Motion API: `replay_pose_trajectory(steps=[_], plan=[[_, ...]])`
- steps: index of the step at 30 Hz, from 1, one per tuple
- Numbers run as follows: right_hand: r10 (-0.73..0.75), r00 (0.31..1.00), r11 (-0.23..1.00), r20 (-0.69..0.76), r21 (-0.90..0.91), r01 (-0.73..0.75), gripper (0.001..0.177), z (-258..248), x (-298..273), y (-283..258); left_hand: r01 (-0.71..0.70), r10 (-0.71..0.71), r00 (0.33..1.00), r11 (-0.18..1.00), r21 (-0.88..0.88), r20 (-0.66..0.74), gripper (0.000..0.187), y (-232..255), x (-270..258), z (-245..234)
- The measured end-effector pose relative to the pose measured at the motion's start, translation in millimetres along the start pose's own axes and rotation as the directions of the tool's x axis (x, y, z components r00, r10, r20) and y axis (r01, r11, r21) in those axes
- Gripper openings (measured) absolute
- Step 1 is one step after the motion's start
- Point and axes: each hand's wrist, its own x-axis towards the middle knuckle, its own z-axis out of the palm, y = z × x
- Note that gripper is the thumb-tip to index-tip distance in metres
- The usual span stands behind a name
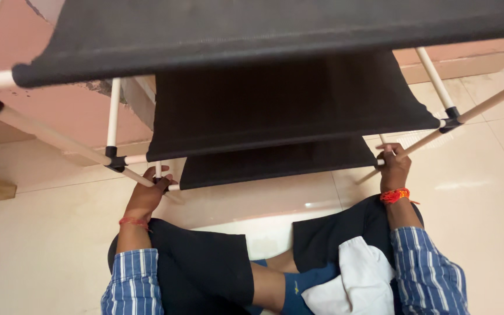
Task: The person assembles a three-tier fabric shelf by connecting white PVC pipes with black corner joints and attaching black fabric shelves. They sit on the floor, insert the pipes into the joints, and secure the fabric layers to the frame.
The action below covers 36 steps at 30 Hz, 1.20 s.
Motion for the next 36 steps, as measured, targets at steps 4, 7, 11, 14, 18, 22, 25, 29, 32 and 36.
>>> replay_pose_trajectory(steps=[4, 7, 11, 14, 18, 22, 25, 29, 32, 36], plan=[[-0.12, 0.99, 0.989, 0.072, 0.095, 0.113, 0.05, -8.6, 6.4, 24.5, 0.075, -0.057, 0.993, 0.983, 0.168, -0.108, 0.058, 17.3, -11.9, 10.2], [-0.149, 0.982, 0.984, 0.114, 0.111, 0.137, 0.06, -17.4, 10.5, 44.0, 0.075, -0.069, 0.995, 0.992, 0.104, -0.065, 0.079, 20.8, -21.4, 2.4], [-0.12, 0.986, 0.992, 0.114, -0.033, 0.125, 0.057, -30.0, 13.3, 71.3, 0.082, -0.087, 0.996, 0.924, 0.373, -0.005, 0.085, -3.3, -22.5, -9.6], [-0.083, 0.994, 0.963, 0.075, -0.249, 0.099, 0.053, -30.8, 9.9, 84.6, 0.111, -0.134, 0.991, 0.862, 0.494, 0.01, 0.067, -37.9, -3.2, -10.7], [0.114, 0.994, 0.763, 0.006, -0.641, -0.083, 0.027, -21.6, 0.3, 73.1, 0.107, -0.102, 0.994, 0.773, 0.626, -0.044, 0.044, -81.5, 22.5, -21.4], [0.059, 0.998, 0.794, 0.021, -0.607, -0.034, 0.028, -20.3, -3.1, 57.0, 0.178, -0.15, 0.984, 0.725, 0.665, -0.1, 0.039, -100.8, 39.2, -22.8], [0.051, 0.997, 0.83, 0.059, -0.558, -0.01, 0.031, -21.5, -3.4, 54.3, 0.128, -0.116, 0.991, 0.681, 0.721, -0.067, 0.044, -92.3, 38.2, -22.5], [-0.18, 0.983, 0.929, -0.037, -0.334, 0.157, 0.045, -26.4, -13.2, 33.9, 0.107, -0.073, 0.994, 0.797, 0.594, -0.082, 0.054, -62.9, 7.4, -17.5], [-0.308, 0.909, 0.943, -0.28, -0.213, 0.254, 0.045, -31.7, -26.8, -21.8, 0.03, 0.019, 0.991, 0.931, 0.364, -0.129, 0.075, -33.8, -17.3, -5.3], [-0.674, 0.73, 0.711, -0.115, -0.368, 0.599, 0.057, -43.3, -38.5, -141.5, -0.122, 0.18, 0.968, 0.948, 0.294, -0.177, 0.074, -7.0, -30.7, 10.5]])
